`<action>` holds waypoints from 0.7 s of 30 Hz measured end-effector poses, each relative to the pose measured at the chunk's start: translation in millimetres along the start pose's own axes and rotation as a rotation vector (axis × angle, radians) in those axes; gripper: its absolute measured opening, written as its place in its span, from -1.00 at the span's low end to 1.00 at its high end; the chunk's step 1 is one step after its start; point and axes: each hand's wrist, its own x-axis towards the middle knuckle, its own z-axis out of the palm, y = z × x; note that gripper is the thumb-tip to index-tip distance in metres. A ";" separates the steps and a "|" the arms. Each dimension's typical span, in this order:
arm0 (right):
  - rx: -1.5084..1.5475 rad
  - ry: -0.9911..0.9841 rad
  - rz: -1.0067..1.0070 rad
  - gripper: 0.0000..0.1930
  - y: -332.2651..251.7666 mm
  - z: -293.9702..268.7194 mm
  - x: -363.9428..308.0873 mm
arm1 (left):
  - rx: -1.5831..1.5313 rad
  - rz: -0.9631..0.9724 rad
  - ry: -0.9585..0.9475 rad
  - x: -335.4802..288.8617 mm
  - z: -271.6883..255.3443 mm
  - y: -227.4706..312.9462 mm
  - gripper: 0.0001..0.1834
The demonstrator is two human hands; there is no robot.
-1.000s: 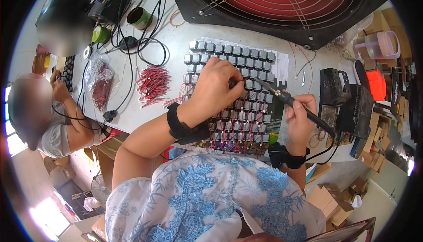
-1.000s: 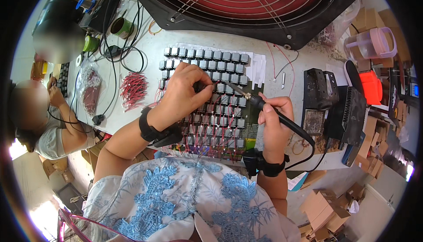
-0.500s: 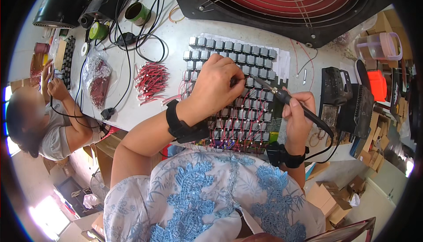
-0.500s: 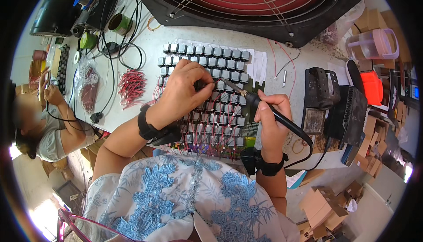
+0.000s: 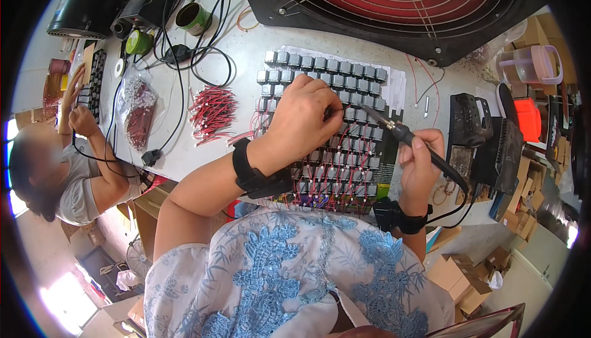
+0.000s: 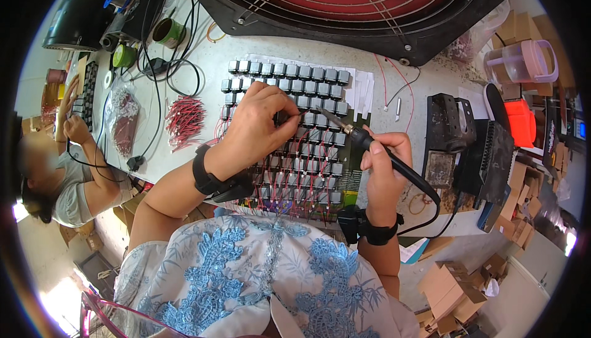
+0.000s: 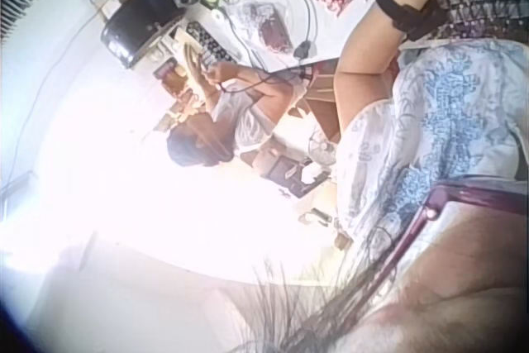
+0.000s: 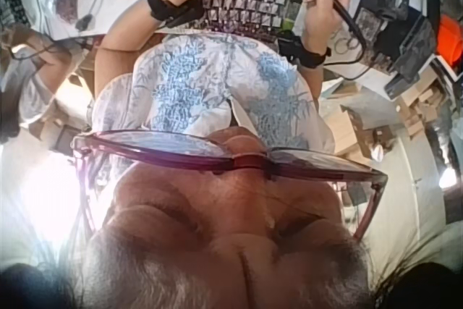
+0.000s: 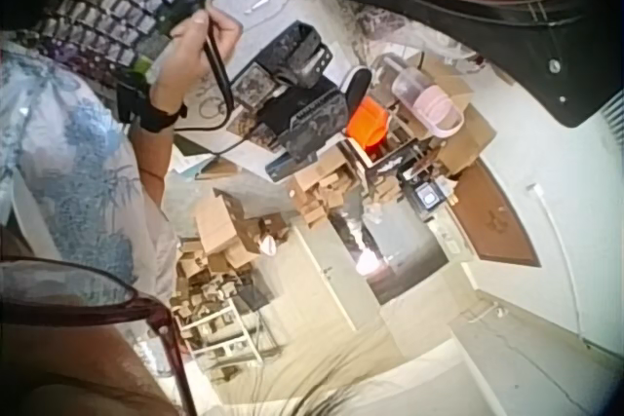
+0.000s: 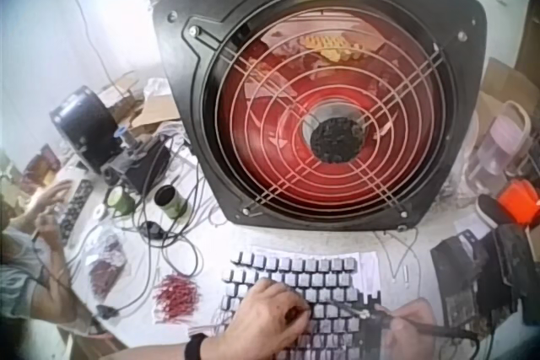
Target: Soldering individual wire connections to a matrix of electronic switches or buttons on a circuit board.
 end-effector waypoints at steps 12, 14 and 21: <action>0.066 0.077 -0.003 -0.94 0.5 -5.3 -1.0 | 0.096 0.064 0.043 1.9 -3.7 4.8 -0.92; 0.079 0.084 -0.002 -0.94 0.2 -5.9 -1.2 | 0.125 0.117 0.064 3.5 -3.9 5.5 -0.92; 0.048 0.062 -0.004 -0.95 0.4 -7.3 -1.7 | 0.096 0.100 -0.036 5.6 4.6 6.0 -0.94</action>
